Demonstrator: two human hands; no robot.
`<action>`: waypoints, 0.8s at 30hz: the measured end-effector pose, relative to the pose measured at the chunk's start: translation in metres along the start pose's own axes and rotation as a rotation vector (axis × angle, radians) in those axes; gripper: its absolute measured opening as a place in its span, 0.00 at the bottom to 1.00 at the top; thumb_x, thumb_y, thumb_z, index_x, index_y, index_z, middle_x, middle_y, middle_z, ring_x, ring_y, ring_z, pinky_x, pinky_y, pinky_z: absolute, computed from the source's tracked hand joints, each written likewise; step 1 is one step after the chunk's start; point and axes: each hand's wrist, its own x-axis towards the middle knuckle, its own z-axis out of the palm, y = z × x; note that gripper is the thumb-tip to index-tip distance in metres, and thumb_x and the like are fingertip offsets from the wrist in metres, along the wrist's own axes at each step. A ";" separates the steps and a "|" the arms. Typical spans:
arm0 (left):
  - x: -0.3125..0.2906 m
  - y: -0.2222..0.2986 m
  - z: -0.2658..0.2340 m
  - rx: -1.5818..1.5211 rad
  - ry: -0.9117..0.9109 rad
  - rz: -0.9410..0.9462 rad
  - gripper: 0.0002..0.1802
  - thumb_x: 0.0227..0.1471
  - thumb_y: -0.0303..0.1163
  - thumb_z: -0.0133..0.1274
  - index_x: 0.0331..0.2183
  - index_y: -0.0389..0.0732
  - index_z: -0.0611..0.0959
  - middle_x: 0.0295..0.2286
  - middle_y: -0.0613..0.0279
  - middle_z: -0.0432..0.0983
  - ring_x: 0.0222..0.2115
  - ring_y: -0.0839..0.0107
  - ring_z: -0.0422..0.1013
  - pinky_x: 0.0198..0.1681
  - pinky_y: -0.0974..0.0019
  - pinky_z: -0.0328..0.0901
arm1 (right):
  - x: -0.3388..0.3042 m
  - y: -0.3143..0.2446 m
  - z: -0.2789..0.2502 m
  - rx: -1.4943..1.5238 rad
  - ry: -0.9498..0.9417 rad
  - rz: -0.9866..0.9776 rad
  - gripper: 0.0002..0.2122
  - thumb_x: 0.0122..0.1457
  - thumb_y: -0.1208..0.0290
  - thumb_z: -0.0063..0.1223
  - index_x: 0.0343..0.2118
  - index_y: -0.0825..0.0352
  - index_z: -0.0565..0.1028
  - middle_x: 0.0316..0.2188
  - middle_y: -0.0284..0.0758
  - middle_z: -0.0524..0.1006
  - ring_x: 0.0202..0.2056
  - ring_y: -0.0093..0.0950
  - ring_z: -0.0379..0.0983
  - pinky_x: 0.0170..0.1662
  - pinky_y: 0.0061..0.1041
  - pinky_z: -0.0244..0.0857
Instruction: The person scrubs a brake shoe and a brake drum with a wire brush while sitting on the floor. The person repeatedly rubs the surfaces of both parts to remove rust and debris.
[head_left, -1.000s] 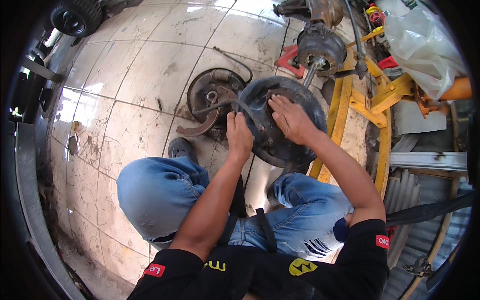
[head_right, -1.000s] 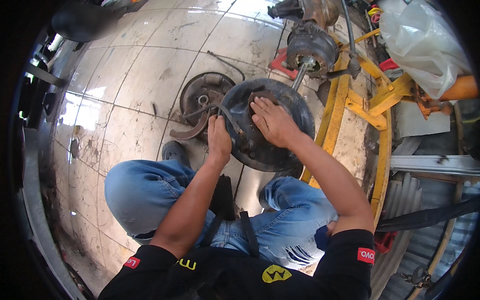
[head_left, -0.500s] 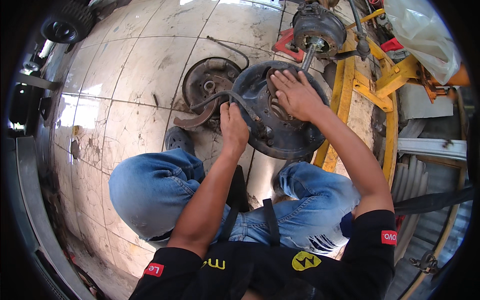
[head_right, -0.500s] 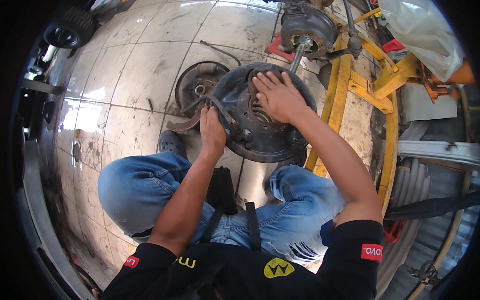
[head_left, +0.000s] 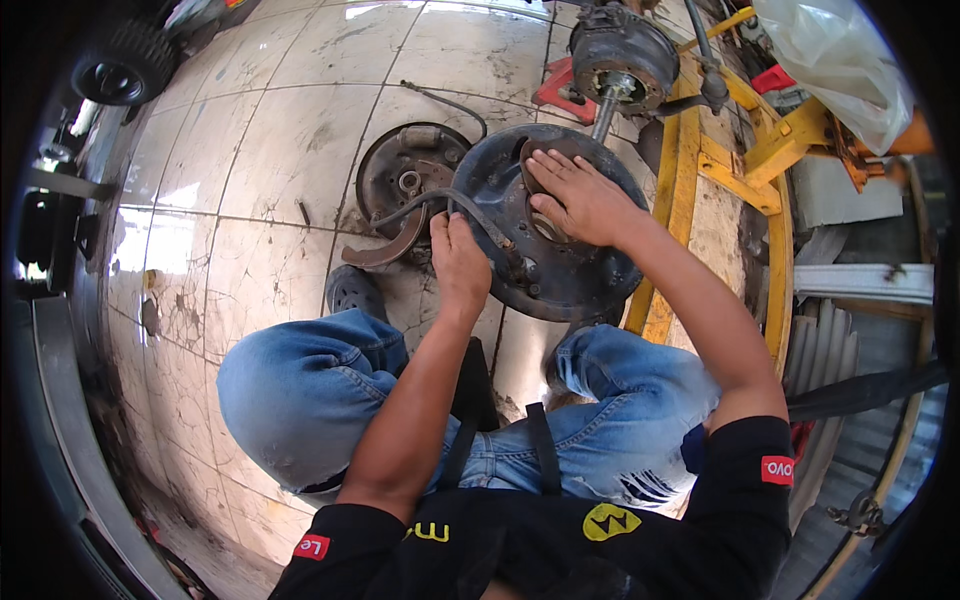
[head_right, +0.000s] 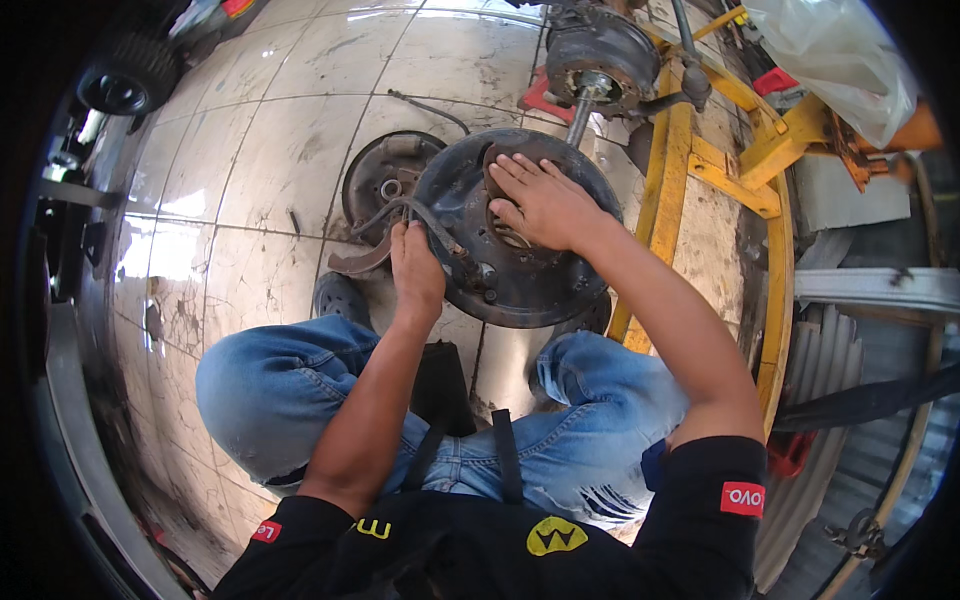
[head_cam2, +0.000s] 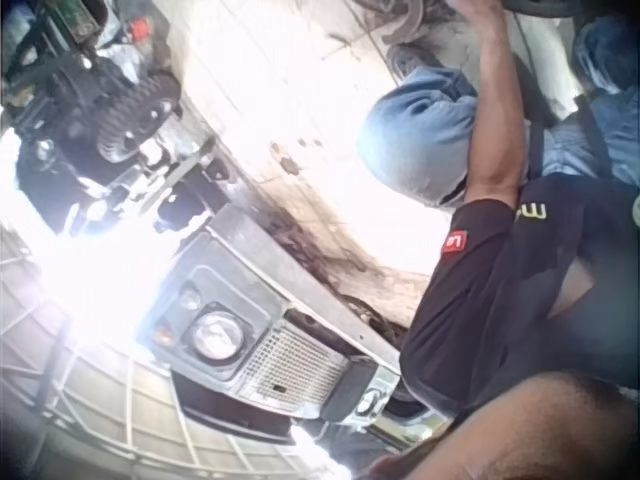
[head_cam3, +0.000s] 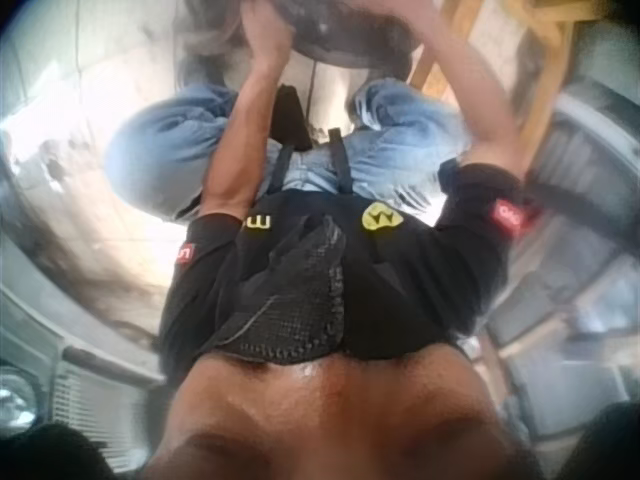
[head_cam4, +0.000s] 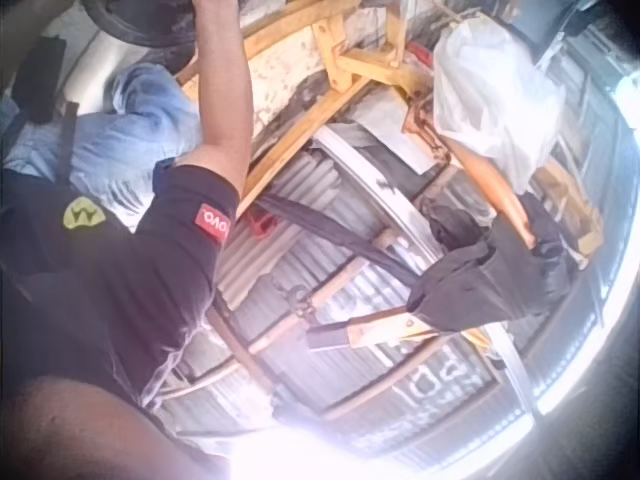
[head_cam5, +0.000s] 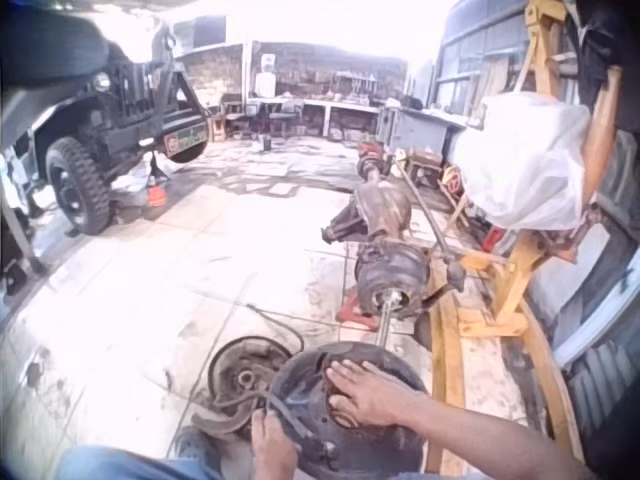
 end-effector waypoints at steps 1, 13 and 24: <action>-0.001 0.004 0.000 -0.032 -0.006 -0.011 0.16 0.63 0.36 0.37 0.39 0.32 0.73 0.31 0.56 0.71 0.31 0.67 0.65 0.39 0.64 0.61 | -0.001 -0.003 -0.003 0.012 0.028 -0.002 0.28 0.66 0.53 0.39 0.62 0.70 0.60 0.64 0.46 0.58 0.65 0.41 0.52 0.66 0.42 0.48; 0.013 -0.015 0.000 -0.255 -0.050 -0.117 0.17 0.64 0.38 0.37 0.41 0.34 0.73 0.32 0.62 0.69 0.32 0.72 0.63 0.40 0.68 0.60 | -0.029 0.058 -0.072 0.469 0.613 0.422 0.17 0.65 0.58 0.41 0.42 0.68 0.76 0.33 0.50 0.78 0.38 0.48 0.76 0.42 0.40 0.69; 0.006 -0.001 -0.002 -0.132 -0.104 -0.069 0.19 0.64 0.37 0.35 0.43 0.33 0.74 0.37 0.57 0.70 0.37 0.68 0.67 0.45 0.65 0.61 | -0.103 0.112 0.145 1.415 0.756 1.062 0.19 0.64 0.58 0.46 0.47 0.72 0.74 0.28 0.43 0.78 0.33 0.32 0.78 0.39 0.33 0.72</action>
